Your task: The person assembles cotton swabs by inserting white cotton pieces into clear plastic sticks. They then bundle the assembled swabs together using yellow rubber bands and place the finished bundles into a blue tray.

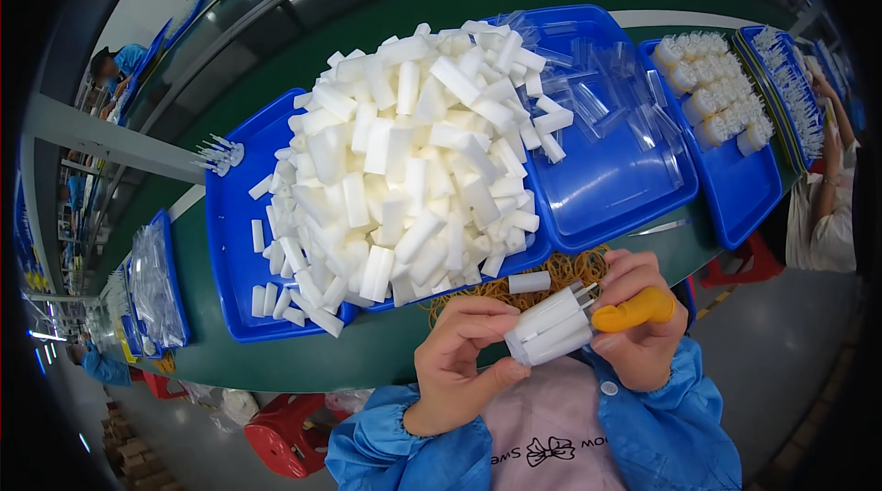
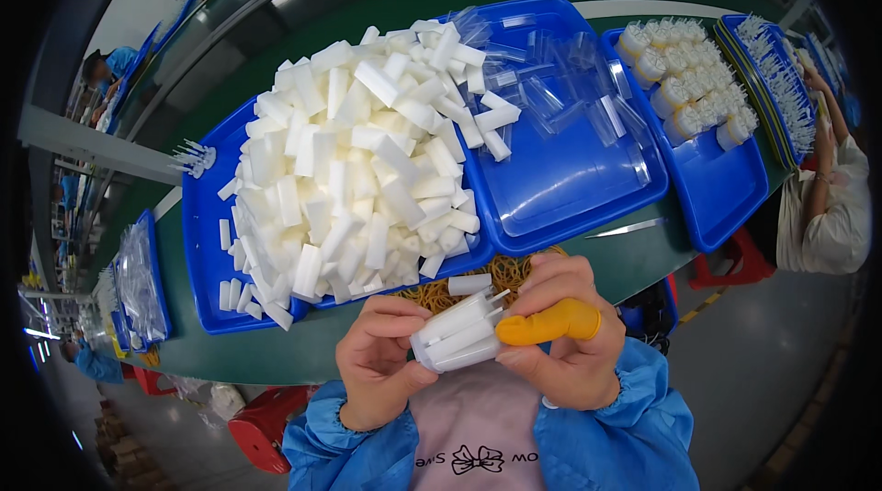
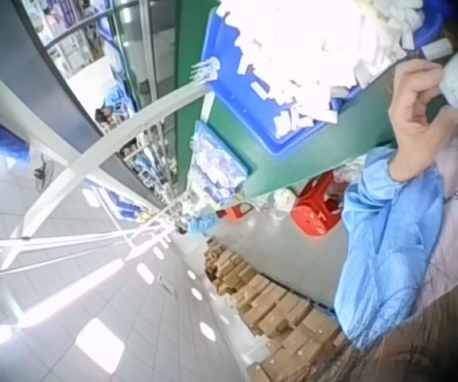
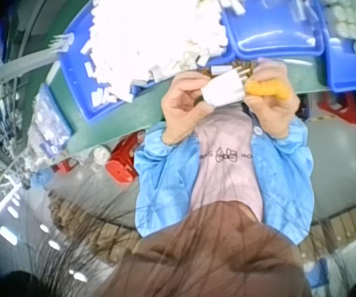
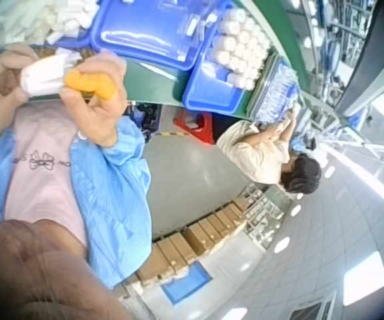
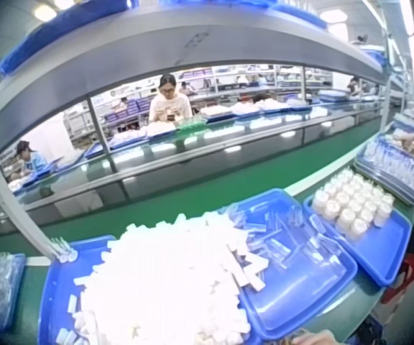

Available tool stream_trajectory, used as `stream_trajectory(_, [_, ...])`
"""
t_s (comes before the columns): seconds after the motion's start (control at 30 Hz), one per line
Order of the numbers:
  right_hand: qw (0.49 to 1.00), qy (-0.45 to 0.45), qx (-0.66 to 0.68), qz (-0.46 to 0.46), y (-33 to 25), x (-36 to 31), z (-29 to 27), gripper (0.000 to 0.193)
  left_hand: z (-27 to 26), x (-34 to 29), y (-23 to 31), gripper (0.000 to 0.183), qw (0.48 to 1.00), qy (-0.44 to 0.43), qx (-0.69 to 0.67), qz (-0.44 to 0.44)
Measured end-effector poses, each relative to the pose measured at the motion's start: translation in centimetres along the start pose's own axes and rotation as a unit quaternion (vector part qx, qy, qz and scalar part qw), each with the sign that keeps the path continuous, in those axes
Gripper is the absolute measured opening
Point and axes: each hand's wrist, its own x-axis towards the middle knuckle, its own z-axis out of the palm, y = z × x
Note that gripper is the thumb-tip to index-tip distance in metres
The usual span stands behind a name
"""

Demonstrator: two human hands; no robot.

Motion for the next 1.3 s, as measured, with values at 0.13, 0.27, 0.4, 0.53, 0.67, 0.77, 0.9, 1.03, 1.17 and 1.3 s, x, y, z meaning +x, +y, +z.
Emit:
stream_trajectory(0.13, [1.0,0.004,-0.02,-0.019,0.3,-0.1,0.3,0.026,-0.2,-0.1,-0.2,0.04,1.0,0.007,0.003,-0.001])
stream_trajectory(0.27, [0.999,-0.003,-0.037,-0.016,0.4,0.2,0.3,0.027,-0.2,0.2,0.0,0.042,1.0,0.008,0.016,-0.017])
stream_trajectory(0.4, [0.995,-0.038,-0.073,-0.055,-0.4,1.0,0.3,0.027,-0.3,0.4,0.5,0.045,1.0,-0.012,0.025,0.004])
stream_trajectory(0.53, [0.997,-0.065,0.018,0.043,0.0,3.6,-1.2,0.027,-0.8,0.1,-0.2,0.046,1.0,0.007,0.001,-0.004])
stream_trajectory(0.67, [0.971,0.026,-0.238,-0.004,4.5,8.9,-3.8,0.025,-0.8,0.2,-0.2,0.046,0.999,0.013,-0.028,-0.017])
stream_trajectory(0.77, [0.868,-0.004,-0.494,-0.042,8.6,11.0,-5.0,0.023,-0.8,-0.2,-0.3,0.046,1.0,0.015,-0.017,-0.01])
stream_trajectory(0.9, [0.799,-0.055,-0.599,0.007,10.1,10.6,-4.8,0.021,-1.0,-0.3,-0.2,0.045,0.999,0.028,-0.027,-0.008])
stream_trajectory(1.03, [0.838,-0.042,-0.544,-0.022,8.0,9.1,-5.1,0.02,-1.5,-0.5,-0.2,0.045,0.999,0.048,-0.027,-0.001])
stream_trajectory(1.17, [0.947,-0.026,-0.32,0.028,3.8,7.5,-5.4,0.021,-1.8,-0.5,-0.4,0.045,0.998,0.058,-0.037,-0.008])
stream_trajectory(1.3, [0.993,-0.034,0.009,0.115,0.2,5.1,-4.4,0.023,-1.7,-0.4,-0.6,0.047,0.997,0.044,-0.054,-0.022])
